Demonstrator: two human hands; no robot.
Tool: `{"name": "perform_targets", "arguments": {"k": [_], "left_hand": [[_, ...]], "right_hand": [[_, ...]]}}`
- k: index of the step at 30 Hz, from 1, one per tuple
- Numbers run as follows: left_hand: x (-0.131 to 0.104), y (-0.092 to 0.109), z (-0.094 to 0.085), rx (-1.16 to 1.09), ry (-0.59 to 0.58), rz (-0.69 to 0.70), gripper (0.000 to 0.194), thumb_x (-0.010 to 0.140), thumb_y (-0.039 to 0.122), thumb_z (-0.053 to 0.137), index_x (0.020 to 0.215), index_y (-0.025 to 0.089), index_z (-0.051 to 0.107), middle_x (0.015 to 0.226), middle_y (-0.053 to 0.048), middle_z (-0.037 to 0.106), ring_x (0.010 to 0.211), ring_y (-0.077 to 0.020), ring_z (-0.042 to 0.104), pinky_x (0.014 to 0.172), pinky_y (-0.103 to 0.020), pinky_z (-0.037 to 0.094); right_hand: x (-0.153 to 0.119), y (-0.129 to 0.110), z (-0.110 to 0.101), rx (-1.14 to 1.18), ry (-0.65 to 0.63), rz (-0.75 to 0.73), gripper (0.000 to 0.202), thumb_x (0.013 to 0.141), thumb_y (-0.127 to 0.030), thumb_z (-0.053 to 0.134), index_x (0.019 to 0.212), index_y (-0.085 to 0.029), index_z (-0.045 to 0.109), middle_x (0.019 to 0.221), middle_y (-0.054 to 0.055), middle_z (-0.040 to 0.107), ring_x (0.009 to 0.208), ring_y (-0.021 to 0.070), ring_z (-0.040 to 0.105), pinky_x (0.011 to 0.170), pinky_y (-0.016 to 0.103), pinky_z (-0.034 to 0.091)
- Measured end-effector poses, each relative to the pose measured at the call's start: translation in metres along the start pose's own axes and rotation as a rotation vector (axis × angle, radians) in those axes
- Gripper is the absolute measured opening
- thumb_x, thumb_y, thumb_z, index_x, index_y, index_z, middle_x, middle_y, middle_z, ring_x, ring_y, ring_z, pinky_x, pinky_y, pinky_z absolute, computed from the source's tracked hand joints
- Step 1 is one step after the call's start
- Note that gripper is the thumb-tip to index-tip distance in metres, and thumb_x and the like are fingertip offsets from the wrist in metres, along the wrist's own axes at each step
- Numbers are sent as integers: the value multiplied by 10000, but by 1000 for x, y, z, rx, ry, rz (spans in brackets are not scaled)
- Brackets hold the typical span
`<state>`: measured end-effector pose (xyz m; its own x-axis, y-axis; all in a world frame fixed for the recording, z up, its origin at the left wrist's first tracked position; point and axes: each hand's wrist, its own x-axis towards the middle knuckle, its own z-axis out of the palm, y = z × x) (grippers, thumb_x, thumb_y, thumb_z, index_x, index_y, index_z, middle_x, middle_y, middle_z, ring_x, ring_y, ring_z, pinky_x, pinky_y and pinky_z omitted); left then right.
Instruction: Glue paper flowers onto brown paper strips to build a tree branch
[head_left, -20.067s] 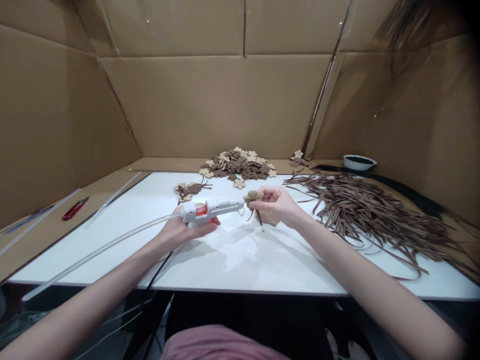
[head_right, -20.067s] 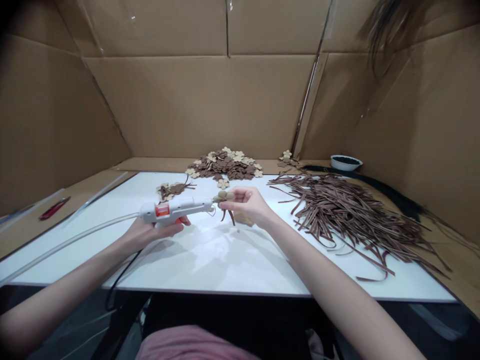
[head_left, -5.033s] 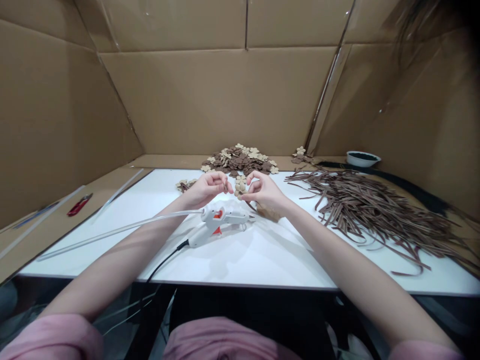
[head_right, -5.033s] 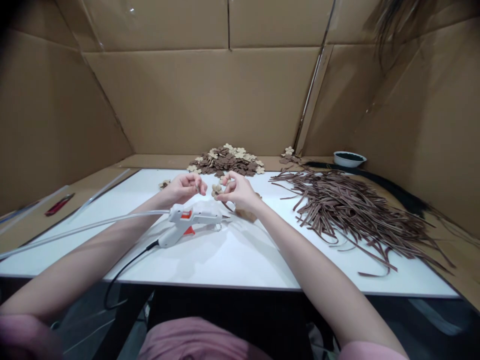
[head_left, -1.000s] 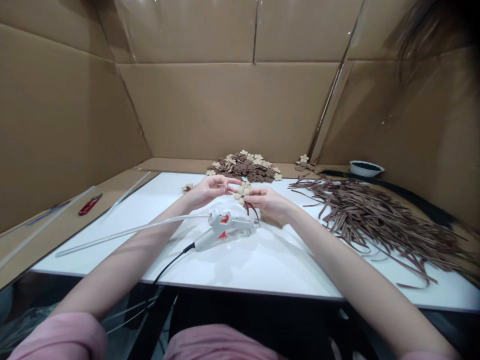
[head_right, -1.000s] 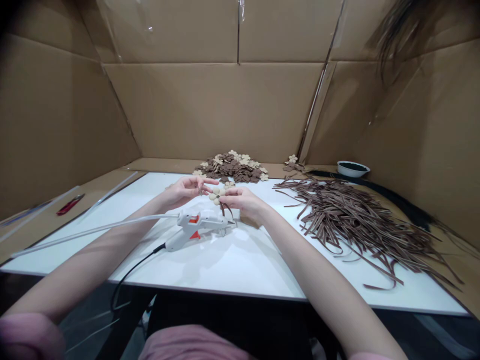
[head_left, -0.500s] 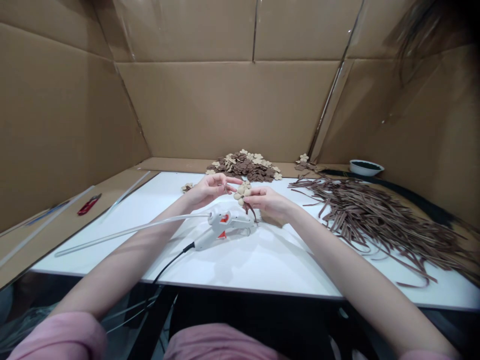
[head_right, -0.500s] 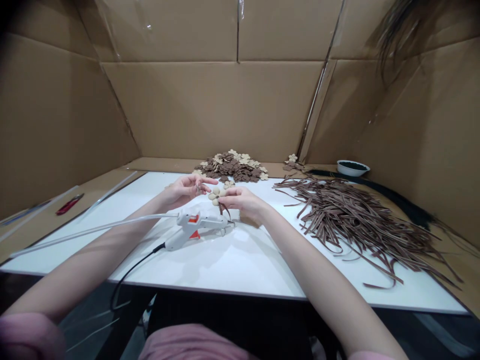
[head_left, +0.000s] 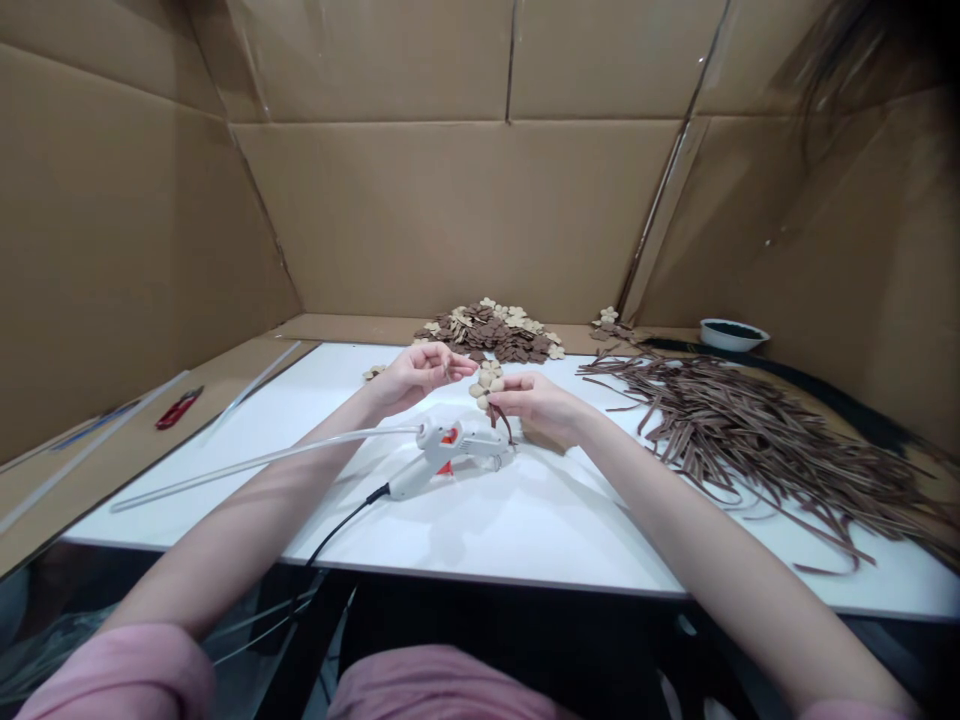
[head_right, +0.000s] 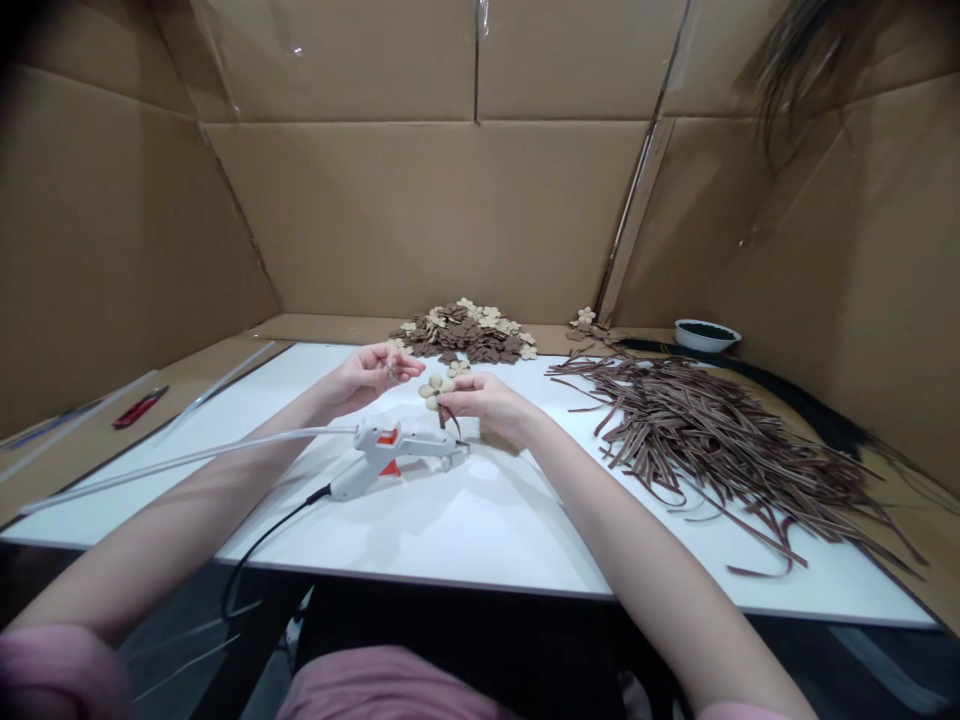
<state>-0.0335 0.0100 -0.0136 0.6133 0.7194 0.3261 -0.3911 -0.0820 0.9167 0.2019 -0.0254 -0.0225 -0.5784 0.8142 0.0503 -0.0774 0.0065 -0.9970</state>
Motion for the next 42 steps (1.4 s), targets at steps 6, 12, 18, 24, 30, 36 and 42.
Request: {"name": "perform_targets", "arguments": {"k": [6,12,18,24,30,36,42], "left_hand": [[-1,7,0,-17,8,61,270,651,235,862,727,139,622,966,-109,741,881,-183,699,840,-286,512],[-5,15,2,-47,-5,57,327,619,238,868,687,154,560,817,-77,723,706,-147,663,672,-250,498],[-11,19,-7,-41,-66,21,404,545,254,885,650,186,500,696,-47,668,537,-136,590,557,-281,458],[-15,32,-7,-95,13,53,546,476,255,907,591,192,378,595,-6,600,417,-85,512,378,-194,376],[-20,50,-10,-222,207,113,456,701,196,763,607,188,316,517,41,500,374,-51,478,344,-138,347],[-24,62,-25,-252,393,241,285,853,192,588,632,194,408,537,32,498,370,-54,461,362,-149,367],[-23,64,-28,-238,406,250,275,842,195,619,664,193,410,596,25,551,436,-51,529,411,-129,424]], "right_hand": [[7,8,-14,-24,163,-6,222,652,-325,830,687,-153,693,708,41,676,687,137,609,708,277,480],[6,6,-29,-76,366,22,190,651,-282,834,670,-154,696,695,49,675,673,137,614,649,252,484],[8,6,-48,48,689,-17,136,632,-113,819,624,-143,686,633,51,670,600,144,634,620,258,537],[9,9,-87,103,1000,-120,159,681,-62,759,619,-147,640,610,27,669,550,111,628,599,223,564],[0,10,-126,168,1316,-202,198,725,-48,677,612,-159,559,510,-37,601,490,80,598,509,156,534],[0,13,-138,140,1392,-268,208,749,-59,642,593,-161,548,542,-38,594,497,66,582,539,150,518],[6,11,-116,7,1192,-279,109,717,-159,712,644,-135,634,594,-7,643,555,94,608,603,199,536]]}}
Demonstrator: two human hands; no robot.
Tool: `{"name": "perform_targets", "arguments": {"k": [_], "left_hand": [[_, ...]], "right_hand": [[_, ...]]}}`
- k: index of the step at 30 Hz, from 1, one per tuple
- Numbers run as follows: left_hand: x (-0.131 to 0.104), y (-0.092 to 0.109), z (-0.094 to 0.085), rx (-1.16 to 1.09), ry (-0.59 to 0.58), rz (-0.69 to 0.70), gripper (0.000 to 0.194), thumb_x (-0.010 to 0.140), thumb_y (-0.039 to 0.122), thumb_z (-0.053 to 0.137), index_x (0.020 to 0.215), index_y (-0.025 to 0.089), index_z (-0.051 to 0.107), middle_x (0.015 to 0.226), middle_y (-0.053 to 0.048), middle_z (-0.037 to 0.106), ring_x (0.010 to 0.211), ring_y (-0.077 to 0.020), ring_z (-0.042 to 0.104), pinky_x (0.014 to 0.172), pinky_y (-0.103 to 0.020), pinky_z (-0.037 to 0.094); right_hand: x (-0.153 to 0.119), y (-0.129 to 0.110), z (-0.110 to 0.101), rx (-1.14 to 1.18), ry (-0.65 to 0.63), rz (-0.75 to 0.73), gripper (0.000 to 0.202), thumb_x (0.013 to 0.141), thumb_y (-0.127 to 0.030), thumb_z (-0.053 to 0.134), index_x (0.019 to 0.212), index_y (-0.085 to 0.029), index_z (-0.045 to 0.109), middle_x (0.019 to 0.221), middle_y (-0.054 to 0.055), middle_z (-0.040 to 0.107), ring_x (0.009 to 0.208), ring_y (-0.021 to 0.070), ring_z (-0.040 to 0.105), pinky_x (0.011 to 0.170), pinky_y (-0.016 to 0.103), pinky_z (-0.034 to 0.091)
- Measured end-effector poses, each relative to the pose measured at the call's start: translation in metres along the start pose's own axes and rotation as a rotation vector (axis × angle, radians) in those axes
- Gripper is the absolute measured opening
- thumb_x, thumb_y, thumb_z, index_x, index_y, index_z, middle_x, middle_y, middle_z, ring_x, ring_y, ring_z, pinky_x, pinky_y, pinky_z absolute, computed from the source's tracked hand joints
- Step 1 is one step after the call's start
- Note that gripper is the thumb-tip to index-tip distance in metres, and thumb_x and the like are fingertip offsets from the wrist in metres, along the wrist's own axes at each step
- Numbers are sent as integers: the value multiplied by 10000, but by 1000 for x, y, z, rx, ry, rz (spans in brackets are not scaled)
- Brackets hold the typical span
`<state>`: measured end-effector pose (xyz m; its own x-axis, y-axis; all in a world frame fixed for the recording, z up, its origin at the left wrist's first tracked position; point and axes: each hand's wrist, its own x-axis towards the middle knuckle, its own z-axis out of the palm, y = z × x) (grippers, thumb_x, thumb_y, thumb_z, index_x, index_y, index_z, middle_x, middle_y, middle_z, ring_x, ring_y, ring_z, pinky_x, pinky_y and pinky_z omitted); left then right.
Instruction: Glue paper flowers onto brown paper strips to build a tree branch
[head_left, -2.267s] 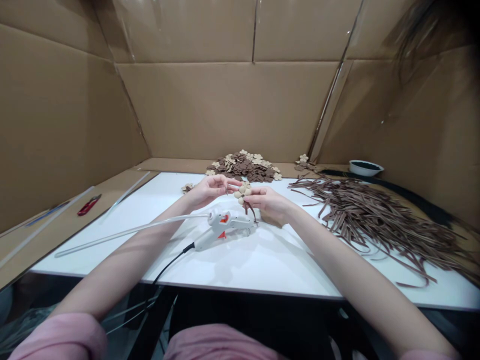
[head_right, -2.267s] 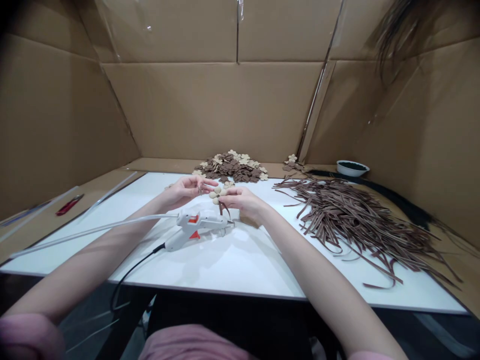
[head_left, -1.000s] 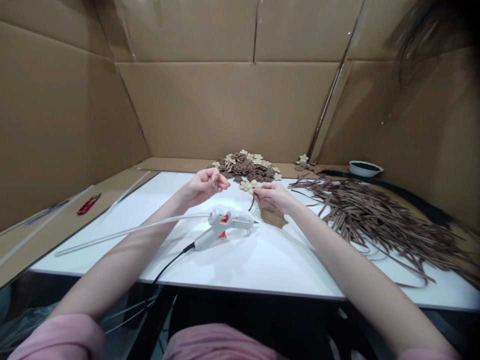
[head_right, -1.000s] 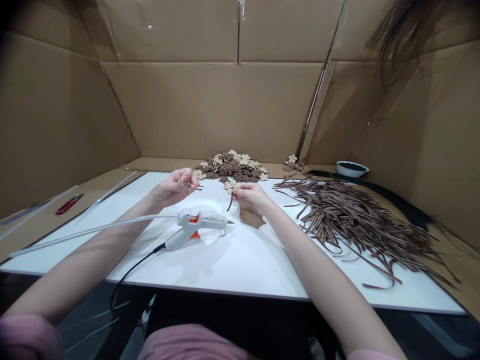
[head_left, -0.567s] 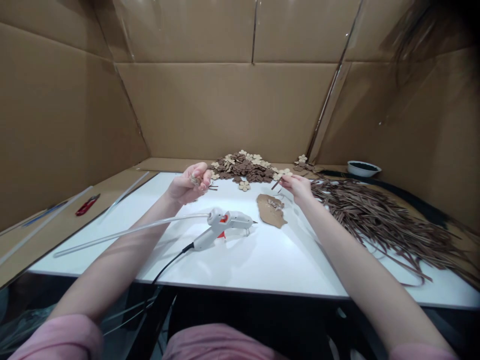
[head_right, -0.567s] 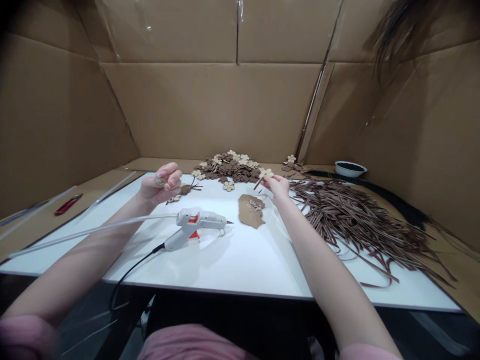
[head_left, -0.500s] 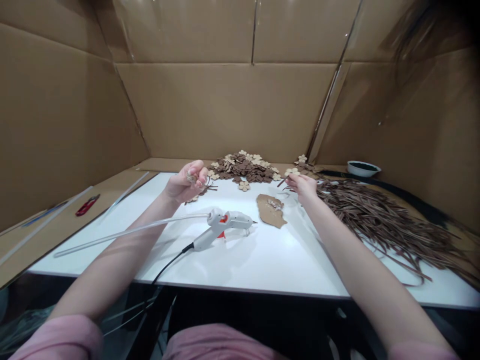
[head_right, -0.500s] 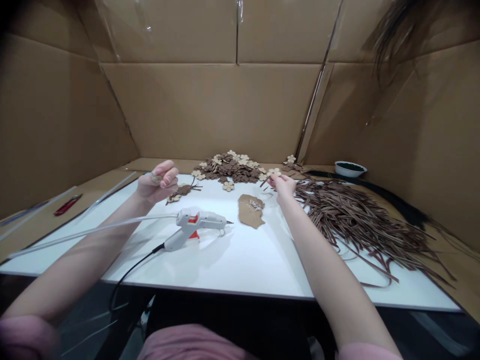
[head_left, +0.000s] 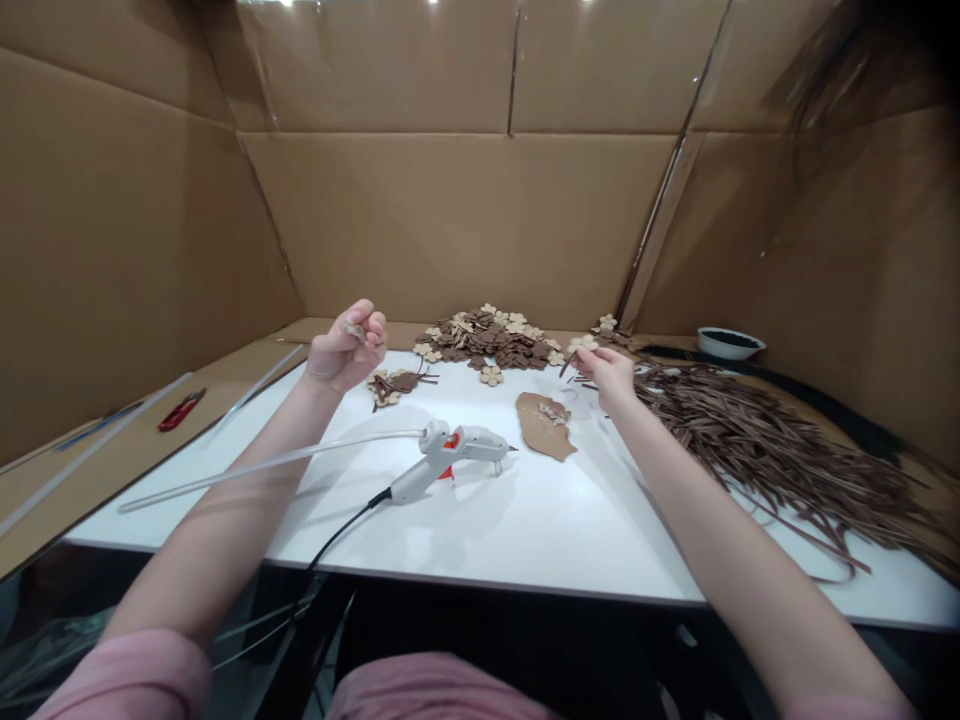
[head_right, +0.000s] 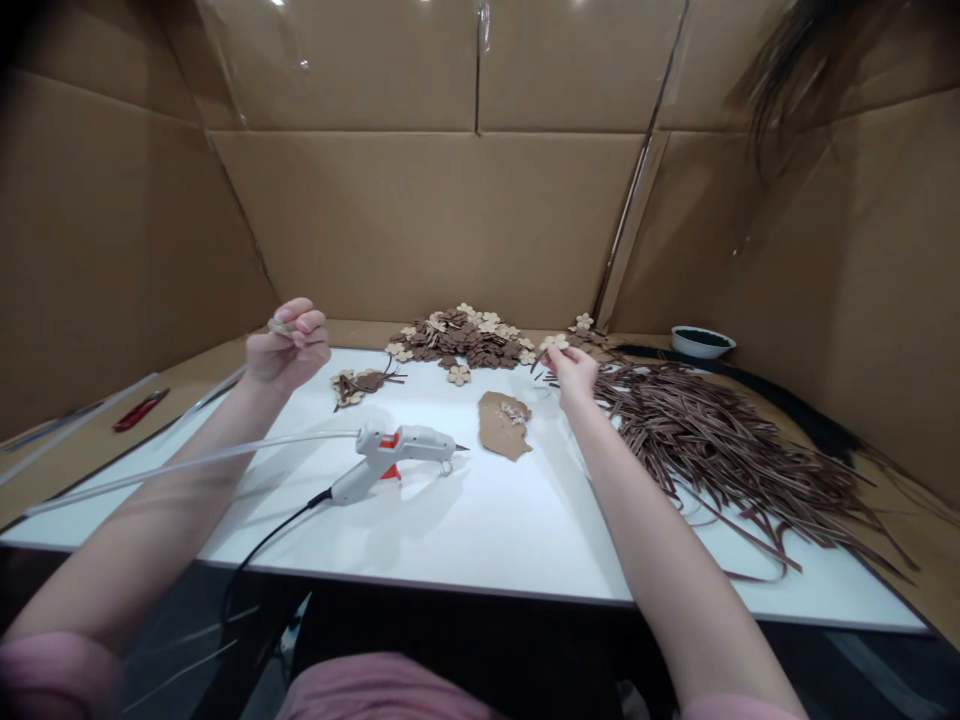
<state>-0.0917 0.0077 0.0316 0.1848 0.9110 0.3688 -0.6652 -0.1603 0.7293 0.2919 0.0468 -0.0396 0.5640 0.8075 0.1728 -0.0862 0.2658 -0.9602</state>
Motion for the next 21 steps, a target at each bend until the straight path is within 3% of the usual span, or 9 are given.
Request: {"name": "perform_targets", "arguments": {"k": [4,6,9,14,17,21], "left_hand": [[1,-3,1,46,-46,-45,351,758,180,722,661,191,385,611,28,576,471,-64,563,445,-140,451],[1,-3,1,29,-83,-41,379,691,134,763,658,190,390,621,34,588,479,-62,564,451,-135,451],[1,-1,0,-22,-113,-9,394,623,76,783,657,193,409,630,40,597,494,-59,567,463,-127,457],[1,3,0,-46,-92,32,360,672,82,758,659,196,417,640,44,594,498,-54,566,482,-128,469],[2,3,-2,-40,-95,37,361,695,92,756,661,195,411,651,44,602,511,-52,580,499,-122,479],[3,1,-2,-6,-118,25,386,670,111,793,660,189,415,661,45,621,520,-49,595,516,-113,490]], "right_hand": [[-24,-1,22,-96,-276,-5,218,554,-201,842,670,-116,679,627,37,688,570,146,638,598,255,545],[-35,0,38,-279,-508,-65,260,584,-273,842,715,-122,676,628,37,688,582,154,643,587,255,534],[-47,2,64,-470,-705,-97,344,636,-240,824,925,-118,683,693,49,718,627,167,667,579,240,511],[-58,4,112,-643,-822,-178,376,691,-271,807,1022,-130,697,882,91,753,714,179,684,578,226,485],[-66,7,139,-627,-865,-154,303,710,-268,803,971,-138,721,851,76,756,741,174,692,639,224,501],[-71,3,154,-597,-910,-148,232,743,-239,781,953,-154,733,870,65,763,804,172,702,753,243,522]]}}
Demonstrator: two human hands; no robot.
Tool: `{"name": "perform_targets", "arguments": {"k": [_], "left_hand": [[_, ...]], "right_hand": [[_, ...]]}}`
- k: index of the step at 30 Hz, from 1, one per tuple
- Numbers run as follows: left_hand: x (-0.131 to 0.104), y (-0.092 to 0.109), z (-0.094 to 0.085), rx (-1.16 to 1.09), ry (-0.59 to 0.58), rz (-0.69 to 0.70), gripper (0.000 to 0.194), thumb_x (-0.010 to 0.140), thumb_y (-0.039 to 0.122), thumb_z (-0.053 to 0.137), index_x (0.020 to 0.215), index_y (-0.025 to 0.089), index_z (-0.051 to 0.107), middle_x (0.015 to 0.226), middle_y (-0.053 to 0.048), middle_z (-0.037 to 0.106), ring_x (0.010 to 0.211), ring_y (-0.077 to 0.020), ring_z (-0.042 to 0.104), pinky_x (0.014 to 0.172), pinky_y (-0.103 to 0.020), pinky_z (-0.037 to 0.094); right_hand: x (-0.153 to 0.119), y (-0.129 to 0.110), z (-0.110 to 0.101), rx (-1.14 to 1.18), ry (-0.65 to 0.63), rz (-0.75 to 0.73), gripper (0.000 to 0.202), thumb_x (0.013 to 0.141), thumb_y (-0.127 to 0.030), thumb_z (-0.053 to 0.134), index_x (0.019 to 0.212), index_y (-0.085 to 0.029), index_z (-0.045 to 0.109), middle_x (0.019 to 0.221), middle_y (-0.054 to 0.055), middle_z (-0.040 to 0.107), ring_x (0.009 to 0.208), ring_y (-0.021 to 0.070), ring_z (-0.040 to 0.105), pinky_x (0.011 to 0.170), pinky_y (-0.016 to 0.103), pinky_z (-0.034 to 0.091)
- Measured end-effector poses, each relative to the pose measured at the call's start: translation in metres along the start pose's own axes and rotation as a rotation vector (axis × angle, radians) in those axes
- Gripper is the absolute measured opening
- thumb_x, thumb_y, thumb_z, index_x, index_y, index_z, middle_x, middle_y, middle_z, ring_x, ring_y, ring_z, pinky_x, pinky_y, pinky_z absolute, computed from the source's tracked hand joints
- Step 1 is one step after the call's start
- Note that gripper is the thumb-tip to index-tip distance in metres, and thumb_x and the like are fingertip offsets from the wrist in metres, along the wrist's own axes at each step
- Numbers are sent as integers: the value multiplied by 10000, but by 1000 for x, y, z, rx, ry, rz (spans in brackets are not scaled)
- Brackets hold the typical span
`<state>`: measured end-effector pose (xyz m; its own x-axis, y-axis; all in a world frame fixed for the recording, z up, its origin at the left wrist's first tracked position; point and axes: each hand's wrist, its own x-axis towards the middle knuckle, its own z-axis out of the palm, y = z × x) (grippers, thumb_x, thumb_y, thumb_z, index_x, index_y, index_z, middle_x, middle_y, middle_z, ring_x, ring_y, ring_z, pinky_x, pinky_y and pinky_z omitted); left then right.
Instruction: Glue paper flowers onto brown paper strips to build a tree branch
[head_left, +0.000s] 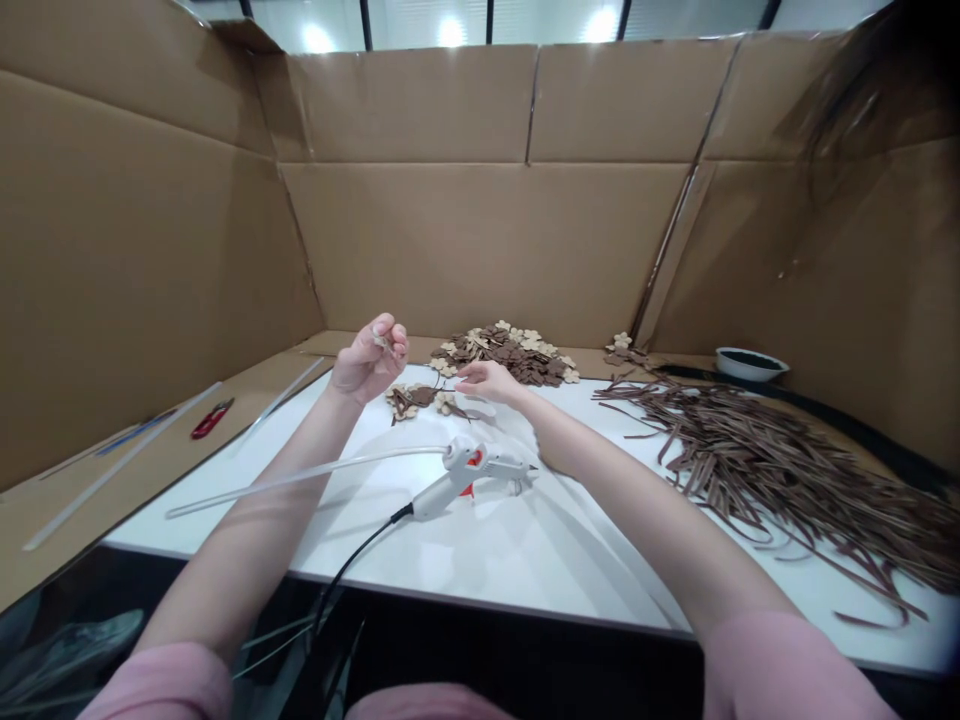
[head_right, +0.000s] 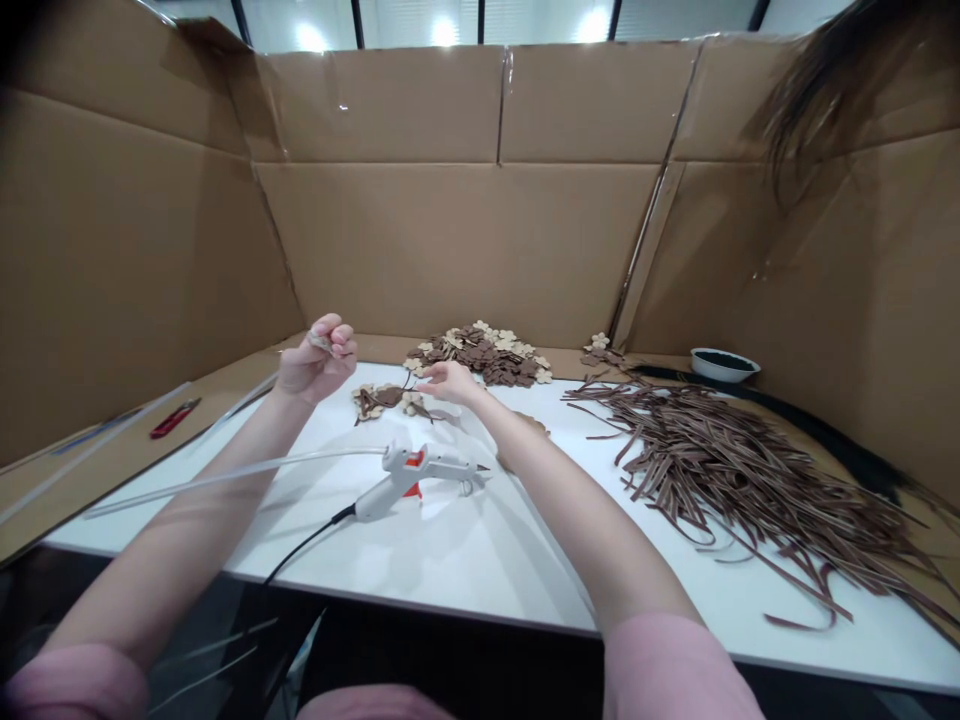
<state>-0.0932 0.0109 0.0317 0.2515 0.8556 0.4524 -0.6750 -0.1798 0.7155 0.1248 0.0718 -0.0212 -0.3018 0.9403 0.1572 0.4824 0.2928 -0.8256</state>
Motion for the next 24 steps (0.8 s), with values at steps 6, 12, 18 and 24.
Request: {"name": "perform_targets", "arguments": {"k": [6,12,18,24], "left_hand": [[-1,-12,10,76,-102,-54,446,583,151,867,664,174,429,684,24,661,582,-83,644,578,-149,523],[-3,-29,21,170,-192,-92,387,549,123,883,674,151,518,787,-39,722,674,-131,672,642,-213,530],[-2,-51,23,218,-191,-134,344,607,267,887,686,136,579,1027,-107,720,858,-172,669,760,-274,519],[-3,-67,30,280,-202,-129,284,658,291,851,709,135,619,1127,-115,675,911,-209,649,808,-333,510]], "right_hand": [[-28,-18,-25,277,-17,-59,293,963,-342,510,1094,-142,678,1101,127,731,934,157,688,814,260,532],[-76,-45,-45,560,-200,-71,467,980,-505,411,1001,-136,697,988,126,741,837,176,707,777,297,567],[-101,-49,-47,348,-33,-269,348,864,-487,624,936,-154,695,914,81,735,811,147,678,763,264,540],[-107,-48,-32,20,140,-455,272,800,-441,697,869,-179,720,829,41,726,658,125,617,637,242,468]]}}
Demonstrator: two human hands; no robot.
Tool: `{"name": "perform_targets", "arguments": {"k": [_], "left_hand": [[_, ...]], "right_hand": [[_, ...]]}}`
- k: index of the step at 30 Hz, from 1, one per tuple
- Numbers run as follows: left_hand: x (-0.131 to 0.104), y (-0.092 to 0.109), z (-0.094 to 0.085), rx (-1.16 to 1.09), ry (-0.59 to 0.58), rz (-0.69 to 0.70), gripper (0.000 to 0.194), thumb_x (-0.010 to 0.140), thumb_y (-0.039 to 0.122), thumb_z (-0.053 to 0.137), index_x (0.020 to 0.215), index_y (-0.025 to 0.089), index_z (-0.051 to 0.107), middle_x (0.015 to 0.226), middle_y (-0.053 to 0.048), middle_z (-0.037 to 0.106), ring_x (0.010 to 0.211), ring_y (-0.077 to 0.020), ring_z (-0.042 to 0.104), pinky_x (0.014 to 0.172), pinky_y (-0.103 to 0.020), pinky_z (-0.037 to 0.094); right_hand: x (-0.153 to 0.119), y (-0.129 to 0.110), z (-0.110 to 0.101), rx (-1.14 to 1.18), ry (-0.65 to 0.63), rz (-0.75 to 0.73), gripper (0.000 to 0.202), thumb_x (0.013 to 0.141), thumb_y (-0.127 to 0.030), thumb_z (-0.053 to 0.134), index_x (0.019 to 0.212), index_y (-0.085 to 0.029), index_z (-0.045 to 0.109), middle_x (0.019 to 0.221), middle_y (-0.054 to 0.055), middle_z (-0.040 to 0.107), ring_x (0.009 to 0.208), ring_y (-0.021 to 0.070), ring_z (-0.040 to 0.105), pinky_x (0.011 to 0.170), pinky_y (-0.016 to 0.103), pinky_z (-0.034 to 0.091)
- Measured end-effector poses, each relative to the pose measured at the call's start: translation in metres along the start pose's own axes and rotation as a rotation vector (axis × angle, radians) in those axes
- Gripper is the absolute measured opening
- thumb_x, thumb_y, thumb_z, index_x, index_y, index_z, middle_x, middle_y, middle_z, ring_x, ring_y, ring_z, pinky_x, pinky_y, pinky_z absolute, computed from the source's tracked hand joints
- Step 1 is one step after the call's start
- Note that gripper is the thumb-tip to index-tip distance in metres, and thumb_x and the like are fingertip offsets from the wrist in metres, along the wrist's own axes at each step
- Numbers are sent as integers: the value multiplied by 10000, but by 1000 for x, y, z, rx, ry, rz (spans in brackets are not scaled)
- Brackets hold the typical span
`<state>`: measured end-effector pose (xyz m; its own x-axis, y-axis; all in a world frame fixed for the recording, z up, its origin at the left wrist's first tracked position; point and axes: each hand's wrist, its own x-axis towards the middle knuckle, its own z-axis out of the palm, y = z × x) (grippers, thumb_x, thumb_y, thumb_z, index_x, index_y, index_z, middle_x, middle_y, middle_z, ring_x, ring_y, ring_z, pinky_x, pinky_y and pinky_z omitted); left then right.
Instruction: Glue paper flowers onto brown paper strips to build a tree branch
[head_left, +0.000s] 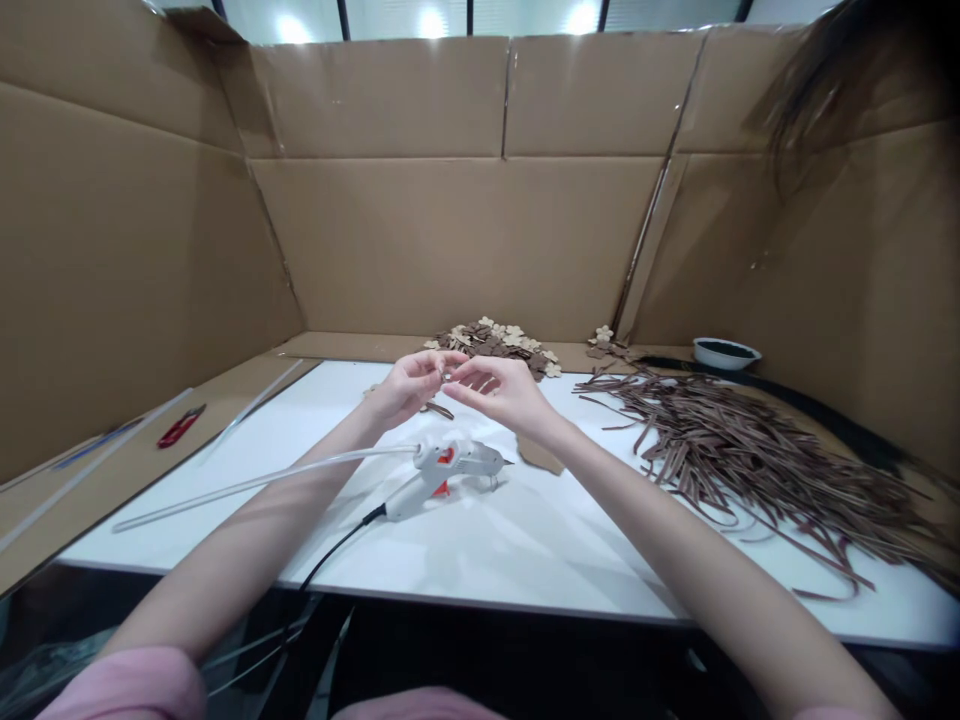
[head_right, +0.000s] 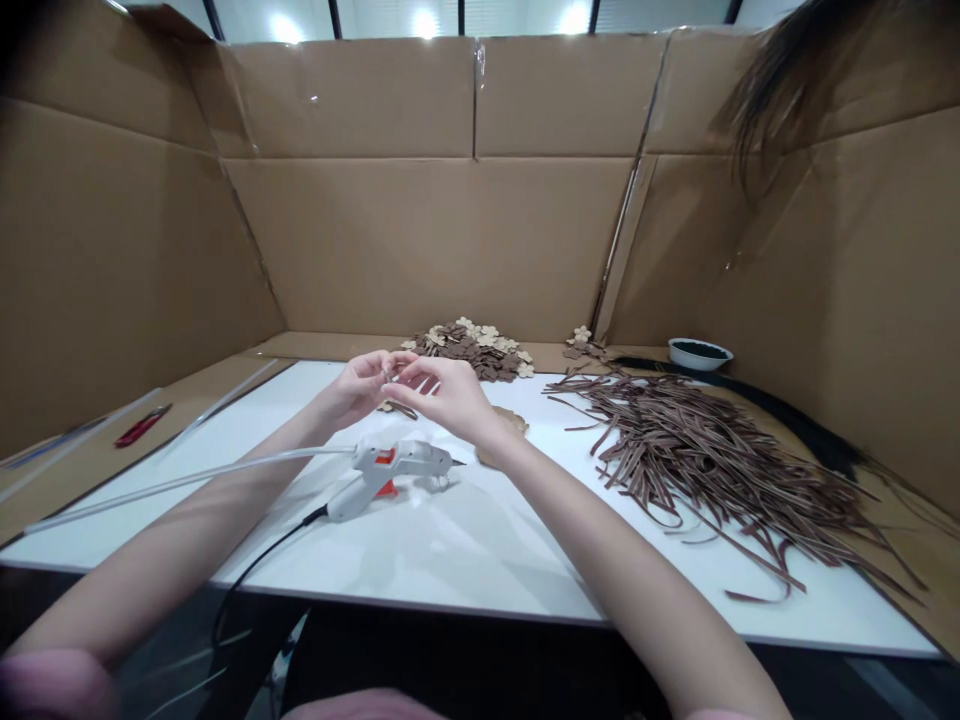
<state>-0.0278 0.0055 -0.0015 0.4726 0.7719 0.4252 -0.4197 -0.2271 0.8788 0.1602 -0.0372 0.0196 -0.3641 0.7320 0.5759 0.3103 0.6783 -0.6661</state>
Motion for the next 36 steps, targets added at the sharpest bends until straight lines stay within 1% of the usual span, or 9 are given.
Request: {"name": "perform_targets", "arguments": {"k": [5,7,10,14,19,23,27,32,36], "left_hand": [[0,-4,12,4,36,10,306,598,269,881,661,134,614,875,-63,674,802,-171,625,743,-296,497],[0,-5,14,-4,47,8,295,578,252,887,651,135,626,811,-48,663,767,-162,619,728,-286,491],[1,-6,13,10,47,6,264,591,245,878,641,131,645,804,-46,666,740,-151,620,709,-275,481],[0,-5,12,43,27,-32,271,612,290,872,655,128,659,844,-61,678,745,-161,630,700,-282,478],[-2,-2,8,214,80,13,282,685,355,828,830,141,713,863,-62,669,740,-145,601,694,-261,467],[-3,1,8,414,84,45,261,731,368,789,810,139,690,790,-43,642,728,-138,590,653,-233,453],[-4,1,14,443,70,29,273,768,389,752,835,150,638,788,-23,603,729,-143,593,639,-236,478],[-5,-4,17,450,47,43,277,790,393,732,877,161,608,819,-25,604,755,-155,622,650,-245,501],[-5,-6,17,494,19,22,295,825,438,685,851,162,584,788,-28,611,728,-165,632,615,-246,482]], "right_hand": [[2,-6,5,-334,28,-83,166,804,-356,716,790,-192,700,790,27,716,696,146,605,660,254,395],[3,-6,6,-394,20,-76,158,819,-329,709,745,-192,682,762,28,710,675,146,595,646,251,369],[2,-5,7,-412,8,-68,167,829,-289,706,699,-192,665,719,25,699,635,142,577,614,243,343],[-2,0,7,-361,49,-83,181,855,-216,653,676,-196,663,680,11,691,591,130,555,586,238,332],[-5,10,4,-176,88,-1,133,848,-200,624,742,-205,703,726,24,732,649,158,630,639,251,417],[-8,14,2,-126,59,79,113,829,-180,611,770,-195,707,755,36,744,673,167,648,627,256,437],[-10,13,1,-81,40,105,135,823,-150,574,794,-180,703,759,41,740,676,158,651,613,245,444],[-10,15,2,1,32,140,149,820,-222,584,718,-167,678,698,41,716,625,144,622,568,235,435],[-11,21,4,44,31,150,186,817,-275,598,691,-158,669,667,46,699,610,144,606,547,232,430]]}}
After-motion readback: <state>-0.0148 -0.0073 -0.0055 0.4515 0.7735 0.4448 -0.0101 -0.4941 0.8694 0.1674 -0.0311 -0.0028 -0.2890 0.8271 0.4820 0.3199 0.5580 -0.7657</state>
